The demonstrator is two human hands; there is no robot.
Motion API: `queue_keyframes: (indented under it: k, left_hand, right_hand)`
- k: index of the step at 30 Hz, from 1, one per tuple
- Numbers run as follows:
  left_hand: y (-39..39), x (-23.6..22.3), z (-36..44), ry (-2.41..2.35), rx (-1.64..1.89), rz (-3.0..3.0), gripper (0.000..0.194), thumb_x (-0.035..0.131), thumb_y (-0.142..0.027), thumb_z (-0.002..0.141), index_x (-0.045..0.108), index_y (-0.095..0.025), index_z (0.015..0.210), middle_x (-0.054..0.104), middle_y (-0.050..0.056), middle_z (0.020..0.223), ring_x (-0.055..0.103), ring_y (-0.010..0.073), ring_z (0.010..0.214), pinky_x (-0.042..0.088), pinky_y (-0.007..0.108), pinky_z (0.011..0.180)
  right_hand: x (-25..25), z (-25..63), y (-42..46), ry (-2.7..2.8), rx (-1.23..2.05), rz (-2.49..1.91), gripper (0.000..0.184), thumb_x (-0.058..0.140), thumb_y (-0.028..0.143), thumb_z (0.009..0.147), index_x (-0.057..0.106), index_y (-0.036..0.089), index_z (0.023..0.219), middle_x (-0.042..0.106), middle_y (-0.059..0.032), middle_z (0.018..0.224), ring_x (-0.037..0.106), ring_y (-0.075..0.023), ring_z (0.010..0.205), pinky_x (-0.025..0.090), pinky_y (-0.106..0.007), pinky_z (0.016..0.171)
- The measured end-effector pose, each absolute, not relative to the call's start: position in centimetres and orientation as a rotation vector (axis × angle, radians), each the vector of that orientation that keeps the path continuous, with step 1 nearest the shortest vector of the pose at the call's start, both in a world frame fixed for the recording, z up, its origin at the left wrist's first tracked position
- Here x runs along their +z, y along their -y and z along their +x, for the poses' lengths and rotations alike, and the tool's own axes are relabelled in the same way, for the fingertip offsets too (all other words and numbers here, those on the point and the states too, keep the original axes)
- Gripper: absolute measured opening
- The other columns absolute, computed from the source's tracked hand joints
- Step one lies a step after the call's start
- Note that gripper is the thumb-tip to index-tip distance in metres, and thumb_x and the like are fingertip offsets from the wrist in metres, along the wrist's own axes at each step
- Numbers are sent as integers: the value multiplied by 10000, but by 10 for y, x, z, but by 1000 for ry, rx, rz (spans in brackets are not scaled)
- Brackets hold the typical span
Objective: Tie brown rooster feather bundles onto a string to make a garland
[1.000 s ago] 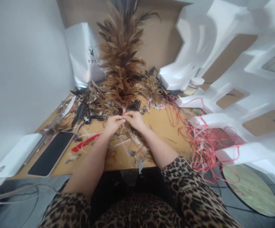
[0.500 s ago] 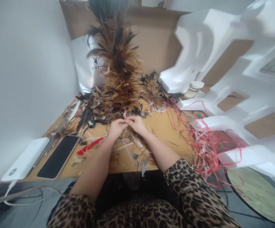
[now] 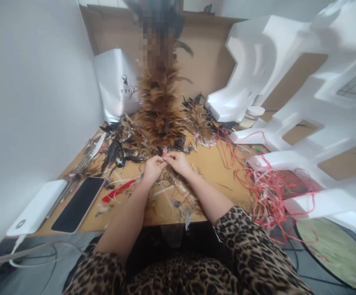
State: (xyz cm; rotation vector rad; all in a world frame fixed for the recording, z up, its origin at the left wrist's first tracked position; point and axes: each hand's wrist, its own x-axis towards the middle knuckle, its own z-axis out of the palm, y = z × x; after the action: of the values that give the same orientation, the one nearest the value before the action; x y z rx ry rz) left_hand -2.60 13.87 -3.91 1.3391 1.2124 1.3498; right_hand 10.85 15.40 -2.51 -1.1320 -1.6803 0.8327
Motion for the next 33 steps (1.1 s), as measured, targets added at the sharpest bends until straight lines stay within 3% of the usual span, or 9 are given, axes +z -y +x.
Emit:
queue_keyframes:
  k: [7, 19, 26, 33]
  left_hand:
    - [-136, -30, -30, -1112, 1212, 1233, 320, 752, -353, 572, 663, -126, 780, 611, 5, 522, 477, 88, 427, 361, 215, 449]
    - [-138, -34, -22, -1206, 1347, 1193, 284, 769, -310, 527, 554, -162, 640, 558, -37, 471, 501, 85, 401, 378, 197, 420]
    - [-138, -32, -29, -1078, 1267, 1194, 353, 766, -353, 572, 657, -120, 814, 603, -4, 520, 487, 81, 414, 392, 218, 452]
    - [-137, -32, -30, -1126, 1265, 1219, 276, 737, -330, 595, 676, -128, 773, 594, -9, 488, 464, 73, 393, 366, 206, 435]
  right_hand:
    - [-19, 113, -153, 1630, 935, -1083, 181, 633, 262, 751, 737, 124, 806, 720, -56, 777, 617, -142, 672, 455, -244, 676]
    - [-17, 107, -148, 1610, 850, -1163, 164, 636, 276, 736, 725, 138, 734, 690, -25, 676, 566, -119, 597, 420, -225, 606]
    - [-14, 113, -151, 1613, 859, -1121, 171, 631, 271, 741, 728, 130, 746, 702, -39, 710, 589, -130, 630, 430, -232, 631]
    - [-16, 111, -149, 1609, 866, -1117, 172, 634, 267, 753, 735, 133, 791, 708, -39, 744, 599, -126, 660, 439, -230, 666]
